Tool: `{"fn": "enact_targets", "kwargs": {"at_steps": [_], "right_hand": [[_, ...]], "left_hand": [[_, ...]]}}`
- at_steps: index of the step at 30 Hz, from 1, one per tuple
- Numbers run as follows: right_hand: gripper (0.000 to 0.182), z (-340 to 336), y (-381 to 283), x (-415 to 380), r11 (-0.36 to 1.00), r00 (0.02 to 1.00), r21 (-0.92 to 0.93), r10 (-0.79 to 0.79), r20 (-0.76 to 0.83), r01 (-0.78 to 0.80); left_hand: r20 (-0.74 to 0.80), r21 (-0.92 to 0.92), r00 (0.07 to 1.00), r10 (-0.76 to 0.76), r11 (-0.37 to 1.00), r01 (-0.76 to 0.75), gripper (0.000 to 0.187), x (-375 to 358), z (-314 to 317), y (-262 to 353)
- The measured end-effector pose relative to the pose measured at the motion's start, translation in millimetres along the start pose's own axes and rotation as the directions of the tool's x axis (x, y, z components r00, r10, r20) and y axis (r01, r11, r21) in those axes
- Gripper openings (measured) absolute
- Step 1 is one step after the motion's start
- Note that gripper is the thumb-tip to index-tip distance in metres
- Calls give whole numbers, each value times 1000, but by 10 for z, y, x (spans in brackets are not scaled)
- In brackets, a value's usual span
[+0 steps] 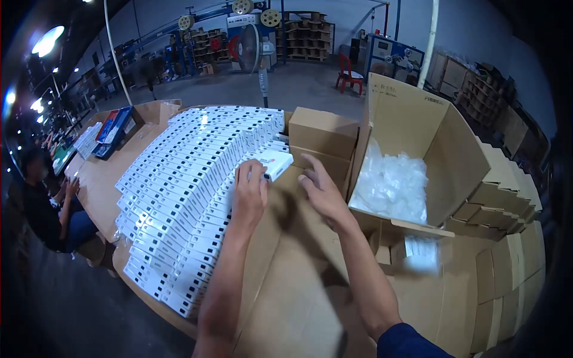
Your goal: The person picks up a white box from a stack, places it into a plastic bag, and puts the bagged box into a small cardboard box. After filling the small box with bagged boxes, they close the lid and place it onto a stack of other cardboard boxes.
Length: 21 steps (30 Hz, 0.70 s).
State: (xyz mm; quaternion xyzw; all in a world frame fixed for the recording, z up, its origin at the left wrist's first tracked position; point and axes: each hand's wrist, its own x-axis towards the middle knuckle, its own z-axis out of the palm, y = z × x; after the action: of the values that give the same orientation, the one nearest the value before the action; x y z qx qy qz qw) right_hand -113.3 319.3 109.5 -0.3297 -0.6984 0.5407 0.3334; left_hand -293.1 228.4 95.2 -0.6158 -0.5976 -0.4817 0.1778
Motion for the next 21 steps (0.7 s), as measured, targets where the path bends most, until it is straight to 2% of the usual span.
{"fn": "enact_targets", "kwargs": {"at_steps": [2,3,4,6,7,8,10,12,13,16,19,21], "right_hand": [[64,-98,-206,-507,943,985,327,4,175,-62],[61,-150,-308,-731,903,970,425,-41,240,-67],[55,-220,-361,-904,864,965,498,-67,253,-71],[43,-411,-384,-1172,887,984,461,-57,167,-27],[29,-566,-300,-1259,916,991,402,-74,112,23],[20,-767,-349,-1365,969,997,246,-51,61,34],[16,-1177,-464,-1532,987,997,145,-69,18,65],[18,-1594,-495,-1554,953,955,-132,-285,-84,273],[21,-1760,-506,-1520,959,948,-70,-283,-147,276],[24,-2292,-492,-1362,967,946,-216,-193,-259,138],[23,-2537,-515,-1190,932,927,-362,-147,-344,13],[23,-2639,-361,-1038,862,871,-501,-303,-386,78]], "left_hand": [[-10,-76,1000,-1,997,0,32,-236,-126,370],[-46,-62,999,18,998,-20,32,-346,-171,636],[-58,-83,996,65,994,-70,32,-439,-198,852],[-58,-145,991,119,981,-126,31,-566,-181,1234],[6,-229,992,125,966,-120,32,-528,-178,1418],[70,-304,989,133,947,-106,33,-473,-194,1593],[164,-392,971,172,915,-96,32,-333,-157,1826],[212,-428,951,225,896,-117,30,-34,8,1953],[239,-459,949,205,885,-76,22,117,173,2010],[405,-349,856,320,920,-179,21,579,821,1907],[436,-106,871,226,974,-200,19,896,1558,1701],[401,123,909,114,977,-176,22,1075,1938,1696]]}}
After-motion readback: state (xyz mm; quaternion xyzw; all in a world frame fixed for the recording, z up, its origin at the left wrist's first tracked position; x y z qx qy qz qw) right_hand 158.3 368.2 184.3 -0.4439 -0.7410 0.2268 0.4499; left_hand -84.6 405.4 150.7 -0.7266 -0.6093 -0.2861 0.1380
